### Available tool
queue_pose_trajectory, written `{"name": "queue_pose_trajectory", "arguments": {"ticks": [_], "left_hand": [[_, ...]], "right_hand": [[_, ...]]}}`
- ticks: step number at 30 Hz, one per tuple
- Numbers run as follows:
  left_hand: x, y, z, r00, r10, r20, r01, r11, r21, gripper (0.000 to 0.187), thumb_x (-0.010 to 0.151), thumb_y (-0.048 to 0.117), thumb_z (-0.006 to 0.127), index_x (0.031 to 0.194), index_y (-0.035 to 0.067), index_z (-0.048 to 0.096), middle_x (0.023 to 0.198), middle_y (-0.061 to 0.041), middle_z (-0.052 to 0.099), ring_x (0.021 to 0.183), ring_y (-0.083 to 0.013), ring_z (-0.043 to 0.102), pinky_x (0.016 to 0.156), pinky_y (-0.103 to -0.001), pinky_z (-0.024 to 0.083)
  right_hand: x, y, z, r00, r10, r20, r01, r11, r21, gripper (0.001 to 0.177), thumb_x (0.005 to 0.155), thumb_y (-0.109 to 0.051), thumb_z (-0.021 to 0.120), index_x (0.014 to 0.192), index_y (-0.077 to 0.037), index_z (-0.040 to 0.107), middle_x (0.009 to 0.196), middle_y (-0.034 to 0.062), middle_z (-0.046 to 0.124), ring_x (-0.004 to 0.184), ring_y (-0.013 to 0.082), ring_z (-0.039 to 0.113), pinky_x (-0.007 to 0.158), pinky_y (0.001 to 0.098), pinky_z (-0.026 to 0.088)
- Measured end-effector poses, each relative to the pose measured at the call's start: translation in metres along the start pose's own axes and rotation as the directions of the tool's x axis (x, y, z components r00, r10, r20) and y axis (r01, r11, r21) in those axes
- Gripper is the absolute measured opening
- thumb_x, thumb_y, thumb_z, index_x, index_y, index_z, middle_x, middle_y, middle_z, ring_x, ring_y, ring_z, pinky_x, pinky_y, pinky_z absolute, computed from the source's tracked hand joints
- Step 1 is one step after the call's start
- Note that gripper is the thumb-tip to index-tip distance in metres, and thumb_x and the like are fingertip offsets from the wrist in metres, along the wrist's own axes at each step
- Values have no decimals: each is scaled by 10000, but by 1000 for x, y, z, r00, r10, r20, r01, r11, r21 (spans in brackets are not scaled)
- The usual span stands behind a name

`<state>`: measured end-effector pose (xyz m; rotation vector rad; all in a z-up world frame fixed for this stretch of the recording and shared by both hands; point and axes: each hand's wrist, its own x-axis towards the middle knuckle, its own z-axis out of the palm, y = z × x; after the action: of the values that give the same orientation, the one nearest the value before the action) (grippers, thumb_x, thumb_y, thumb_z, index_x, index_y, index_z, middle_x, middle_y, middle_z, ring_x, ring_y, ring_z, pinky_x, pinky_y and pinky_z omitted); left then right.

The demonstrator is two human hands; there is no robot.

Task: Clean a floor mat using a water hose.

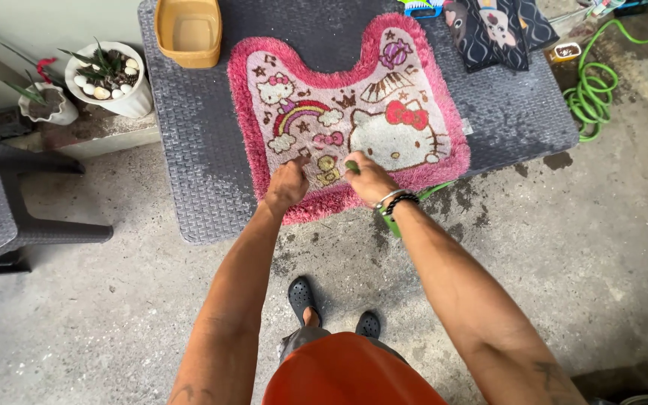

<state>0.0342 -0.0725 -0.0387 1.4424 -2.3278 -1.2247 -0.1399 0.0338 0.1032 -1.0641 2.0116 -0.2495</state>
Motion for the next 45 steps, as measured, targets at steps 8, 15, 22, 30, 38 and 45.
{"name": "queue_pose_trajectory", "arguments": {"ticks": [8, 15, 22, 30, 38, 45], "left_hand": [[27, 13, 15, 1000, 14, 1, -14, 1000, 19, 482, 943, 14, 532, 1406, 135, 592, 1129, -190, 752, 809, -220, 689, 775, -383, 587], [17, 72, -2, 988, -118, 99, 121, 992, -25, 471, 986, 40, 507, 1444, 146, 528, 1057, -195, 744, 697, -209, 620, 679, -378, 595], [32, 78, 25, 983, -179, 27, 180, 983, -33, 420, 1033, 113, 431, 1433, 155, 551, 997, -215, 739, 666, -269, 658, 640, -430, 621], [57, 89, 67, 969, 14, -248, -6, 999, 34, 444, 906, 86, 529, 1331, 95, 655, 980, -272, 720, 887, -420, 737, 873, -497, 584], [72, 111, 99, 960, 83, -266, -55, 993, 108, 383, 937, 77, 504, 1297, 70, 635, 901, -229, 728, 688, -321, 661, 638, -461, 564], [54, 142, 80, 984, -157, -79, 166, 977, 131, 445, 975, 62, 406, 1390, 123, 554, 861, -200, 730, 608, -260, 621, 544, -417, 568]], "right_hand": [[-1, 0, -57, 998, 22, -58, -22, 1000, 10, 323, 1062, -279, 474, 1380, -220, 484, 1010, 75, 637, 652, 165, 585, 517, 315, 479], [38, 28, -69, 995, -103, -5, 102, 992, -78, 279, 1037, -305, 517, 1304, -232, 554, 1021, 47, 661, 680, 125, 585, 611, 353, 482], [26, 26, -98, 989, -61, 134, 62, 998, -3, 295, 1032, -265, 528, 1327, -272, 516, 941, 40, 638, 599, 189, 512, 526, 381, 419], [79, 74, -119, 967, -225, 117, 239, 962, -131, 279, 1028, -302, 530, 1287, -204, 562, 987, 92, 692, 732, 192, 653, 601, 384, 505], [79, 130, -172, 994, -102, -50, 97, 991, -92, 284, 1041, -263, 518, 1311, -174, 519, 978, 104, 659, 717, 215, 641, 613, 407, 511], [82, 127, -140, 962, -273, -21, 269, 957, -103, 258, 1018, -255, 561, 1263, -176, 564, 912, 66, 657, 677, 151, 623, 556, 348, 476]]}}
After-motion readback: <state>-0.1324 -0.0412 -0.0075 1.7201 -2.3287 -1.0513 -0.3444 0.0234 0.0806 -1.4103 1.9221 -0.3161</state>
